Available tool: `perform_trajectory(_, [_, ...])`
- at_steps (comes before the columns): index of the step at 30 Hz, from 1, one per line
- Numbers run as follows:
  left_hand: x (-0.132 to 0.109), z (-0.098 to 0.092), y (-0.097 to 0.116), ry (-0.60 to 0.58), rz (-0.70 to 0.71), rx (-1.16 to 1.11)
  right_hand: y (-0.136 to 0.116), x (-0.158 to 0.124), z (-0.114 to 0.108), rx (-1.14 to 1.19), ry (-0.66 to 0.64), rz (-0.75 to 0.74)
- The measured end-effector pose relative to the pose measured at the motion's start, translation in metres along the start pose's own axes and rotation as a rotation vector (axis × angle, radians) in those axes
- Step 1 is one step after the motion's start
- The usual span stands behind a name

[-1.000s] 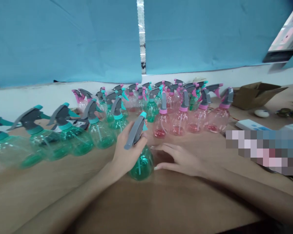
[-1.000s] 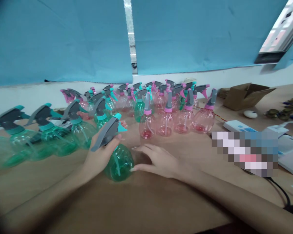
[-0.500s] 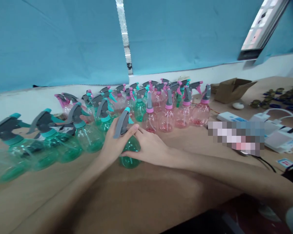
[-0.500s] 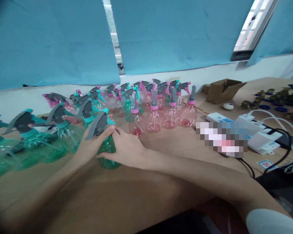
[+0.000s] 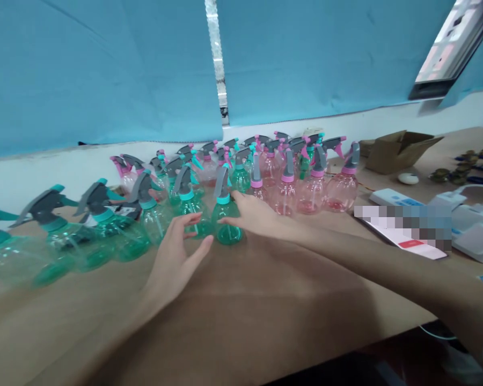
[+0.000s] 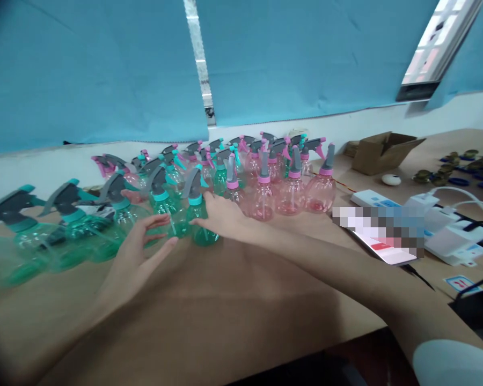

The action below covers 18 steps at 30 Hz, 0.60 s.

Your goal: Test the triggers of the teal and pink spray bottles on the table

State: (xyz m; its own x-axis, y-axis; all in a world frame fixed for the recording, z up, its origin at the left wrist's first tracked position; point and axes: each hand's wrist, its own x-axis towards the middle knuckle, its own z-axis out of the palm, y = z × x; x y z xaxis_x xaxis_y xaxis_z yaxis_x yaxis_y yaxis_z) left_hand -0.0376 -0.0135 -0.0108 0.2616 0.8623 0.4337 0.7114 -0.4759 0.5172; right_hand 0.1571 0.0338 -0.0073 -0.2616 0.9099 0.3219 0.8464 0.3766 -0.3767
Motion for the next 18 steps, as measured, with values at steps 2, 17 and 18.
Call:
perform_trajectory(2, [-0.006,-0.001,-0.003,-0.017,-0.011,0.025,0.002,0.006,0.000,-0.007,-0.011,0.010])
perform_trajectory(17, [-0.018,0.014,-0.008,-0.115,-0.002,-0.054,0.009,0.034,0.001,-0.027,-0.038,0.049])
perform_trajectory(18, [-0.018,0.015,-0.009,-0.116,0.007,-0.055,0.009,0.035,0.001,-0.029,-0.038,0.054])
